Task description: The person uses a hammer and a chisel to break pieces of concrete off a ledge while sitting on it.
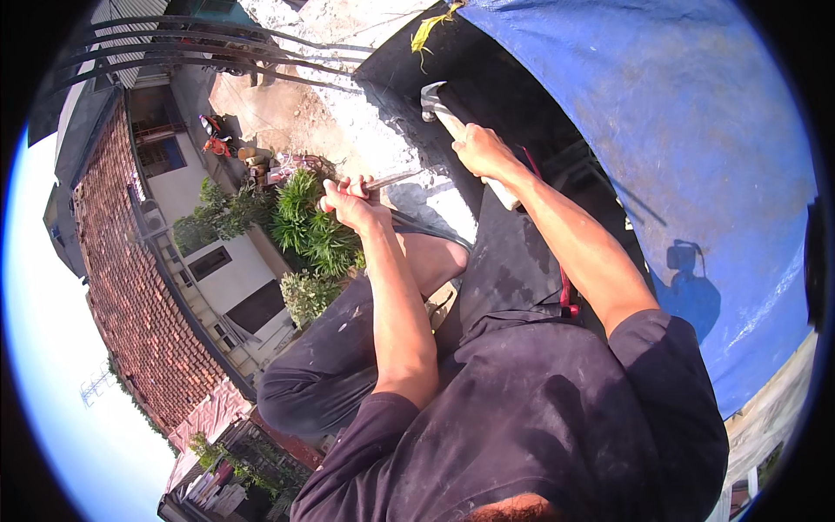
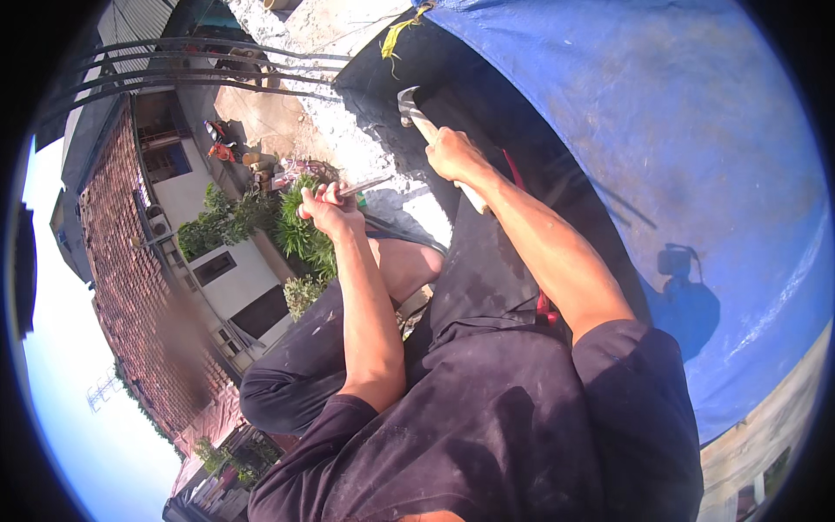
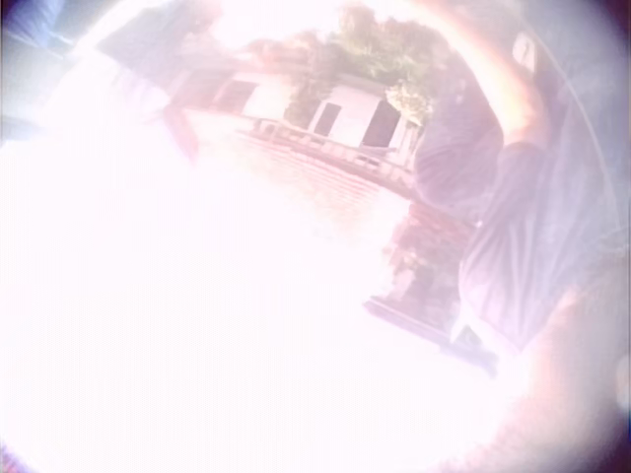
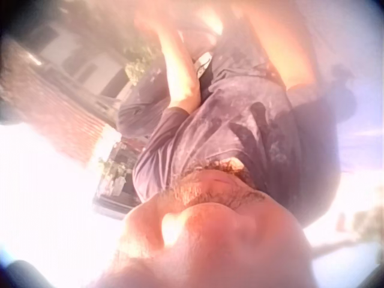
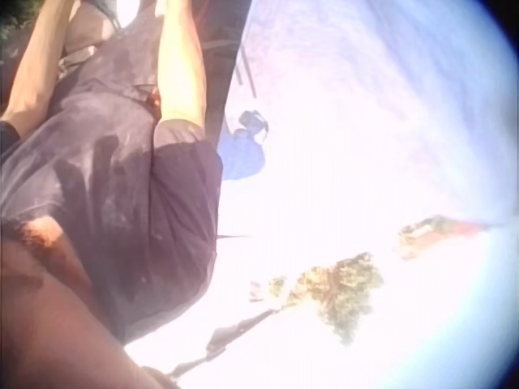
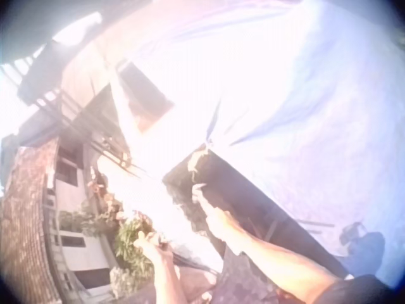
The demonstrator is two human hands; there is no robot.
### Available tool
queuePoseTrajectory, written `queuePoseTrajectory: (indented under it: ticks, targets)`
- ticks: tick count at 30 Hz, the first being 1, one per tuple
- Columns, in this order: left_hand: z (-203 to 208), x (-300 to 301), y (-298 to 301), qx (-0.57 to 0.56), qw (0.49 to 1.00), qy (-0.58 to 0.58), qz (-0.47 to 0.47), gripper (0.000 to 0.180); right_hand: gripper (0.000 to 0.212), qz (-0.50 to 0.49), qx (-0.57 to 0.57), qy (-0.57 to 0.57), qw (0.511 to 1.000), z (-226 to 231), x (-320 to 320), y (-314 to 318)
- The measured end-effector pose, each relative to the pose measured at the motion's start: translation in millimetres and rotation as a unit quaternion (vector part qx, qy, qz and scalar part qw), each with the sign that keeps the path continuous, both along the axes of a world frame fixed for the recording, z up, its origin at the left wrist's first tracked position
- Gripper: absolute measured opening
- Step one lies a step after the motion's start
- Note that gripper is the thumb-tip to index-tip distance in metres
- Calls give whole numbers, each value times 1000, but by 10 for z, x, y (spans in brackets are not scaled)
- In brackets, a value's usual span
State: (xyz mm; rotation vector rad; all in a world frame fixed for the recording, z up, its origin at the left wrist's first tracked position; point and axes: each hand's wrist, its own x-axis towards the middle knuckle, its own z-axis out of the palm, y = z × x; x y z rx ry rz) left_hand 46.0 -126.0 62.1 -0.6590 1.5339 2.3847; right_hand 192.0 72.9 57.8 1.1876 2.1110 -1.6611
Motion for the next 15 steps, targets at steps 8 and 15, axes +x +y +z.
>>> queuePoseTrajectory:
  ticks: [8, 15]
  targets:
    - [132, 343, 278, -111, 992, -27, -53, 32, 32, 128, -37, -130, 983, -317, 141, 6]
    - [53, 666, 344, -159, 972, 10, -171, 31, 38, -21, 156, 121, 980, 295, 854, -110]
